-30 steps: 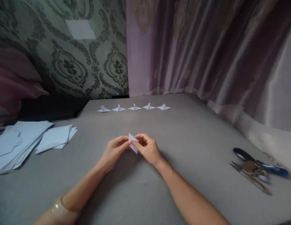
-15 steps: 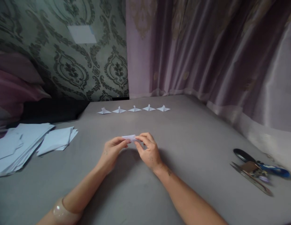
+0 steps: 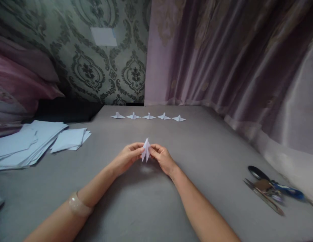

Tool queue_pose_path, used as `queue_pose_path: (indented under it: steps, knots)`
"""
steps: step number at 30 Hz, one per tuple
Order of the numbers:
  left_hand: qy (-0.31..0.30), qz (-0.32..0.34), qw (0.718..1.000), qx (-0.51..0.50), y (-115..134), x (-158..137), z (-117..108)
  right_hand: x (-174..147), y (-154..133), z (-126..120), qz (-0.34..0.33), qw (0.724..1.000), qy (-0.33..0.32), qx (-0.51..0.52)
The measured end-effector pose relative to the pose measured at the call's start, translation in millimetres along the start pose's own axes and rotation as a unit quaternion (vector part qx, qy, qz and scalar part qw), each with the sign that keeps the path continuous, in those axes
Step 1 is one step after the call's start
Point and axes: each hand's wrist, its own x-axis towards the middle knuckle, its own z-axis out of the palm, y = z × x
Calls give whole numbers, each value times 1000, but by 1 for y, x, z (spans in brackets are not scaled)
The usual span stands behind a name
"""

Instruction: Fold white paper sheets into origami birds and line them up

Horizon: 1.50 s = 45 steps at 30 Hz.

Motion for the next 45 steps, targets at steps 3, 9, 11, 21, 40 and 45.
queue_pose_path:
  steps: [3,9,11,21,40,45]
  knots:
    - [-14,1,1000,-4,3,-3,1,-2,-2,2,19,999,-22,26]
    - [20,20,999,-28,0,-3,-2,1,-7,2,24,999,-35,34]
    - [44,31,998,-30,-2,-2,-4,3,-8,2,19,1000,-17,4]
    - [108,66,992,-17,-8,-3,-5,5,0,28,-58,984,117,-118]
    - [127,98,987,-29,-13,0,-2,0,3,36,-77,979,168,-87]
    - [86,44,993,-65,-13,1,-8,-2,3,30,-34,983,178,-7]
